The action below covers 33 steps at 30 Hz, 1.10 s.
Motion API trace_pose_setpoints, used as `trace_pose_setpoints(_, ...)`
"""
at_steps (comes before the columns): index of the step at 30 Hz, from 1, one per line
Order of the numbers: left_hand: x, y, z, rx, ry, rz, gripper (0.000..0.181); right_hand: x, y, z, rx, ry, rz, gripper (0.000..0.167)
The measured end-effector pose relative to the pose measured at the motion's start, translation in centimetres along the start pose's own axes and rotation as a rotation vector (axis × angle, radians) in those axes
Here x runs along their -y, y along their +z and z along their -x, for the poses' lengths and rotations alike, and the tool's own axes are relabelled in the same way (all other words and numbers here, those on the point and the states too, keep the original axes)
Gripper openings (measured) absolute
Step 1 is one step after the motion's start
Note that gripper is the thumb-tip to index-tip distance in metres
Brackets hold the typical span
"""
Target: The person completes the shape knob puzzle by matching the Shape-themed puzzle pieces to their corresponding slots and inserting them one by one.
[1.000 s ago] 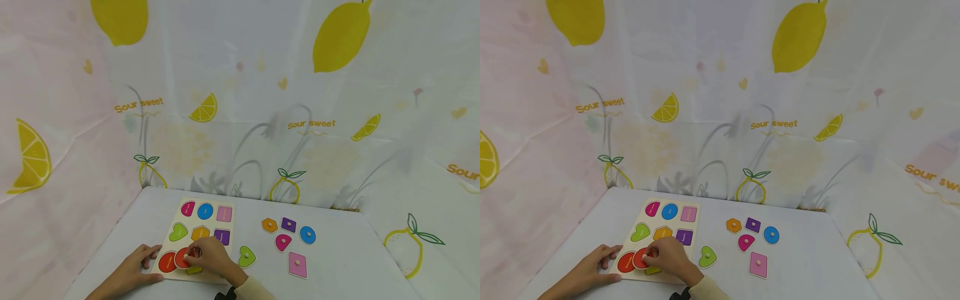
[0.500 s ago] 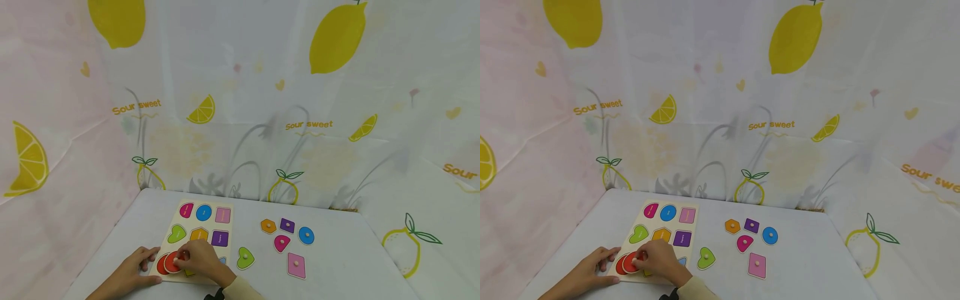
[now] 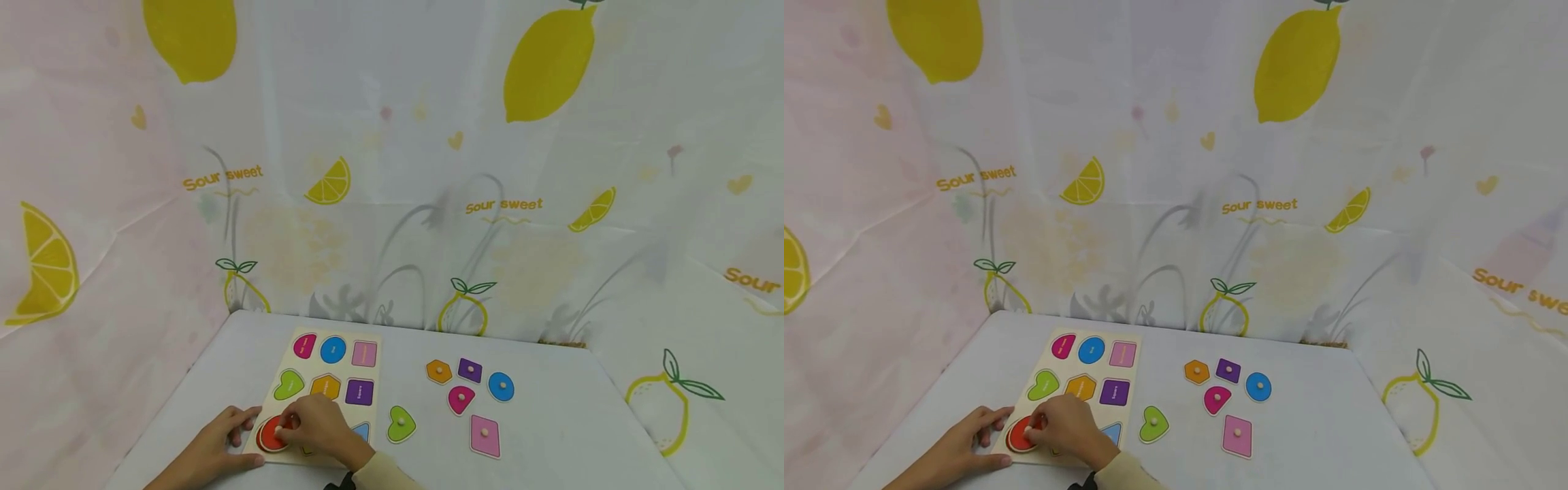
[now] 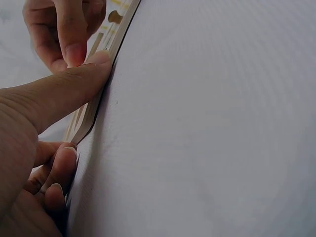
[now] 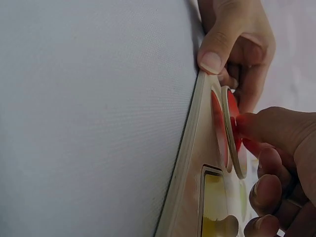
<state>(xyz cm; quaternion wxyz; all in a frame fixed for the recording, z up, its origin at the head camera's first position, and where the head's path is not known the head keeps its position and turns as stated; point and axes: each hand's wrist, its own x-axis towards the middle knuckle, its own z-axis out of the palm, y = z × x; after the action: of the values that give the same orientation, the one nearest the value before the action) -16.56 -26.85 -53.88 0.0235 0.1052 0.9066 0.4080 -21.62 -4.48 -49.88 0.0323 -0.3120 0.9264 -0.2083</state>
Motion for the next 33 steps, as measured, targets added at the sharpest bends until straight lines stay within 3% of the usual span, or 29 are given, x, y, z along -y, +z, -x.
trace_pose_setpoints(9,0.1,-0.1,0.0,0.007,-0.009,-0.011,0.088,0.3,0.4,-0.5,0.011,0.002,0.023,0.014)
trace_pose_setpoints(19,0.1,0.0,0.2,-0.019,0.064,-0.006,0.086,0.8,0.6,-0.7,0.011,-0.018,0.055,0.015)
trace_pose_setpoints(25,0.1,-0.1,0.0,-0.022,0.065,0.004,0.086,1.0,0.5,-0.8,0.022,0.013,0.043,0.015)
trace_pose_setpoints(33,0.2,-0.1,0.0,0.0,0.025,0.005,0.088,-0.2,-0.3,-0.2,0.018,-0.022,0.008,0.015)
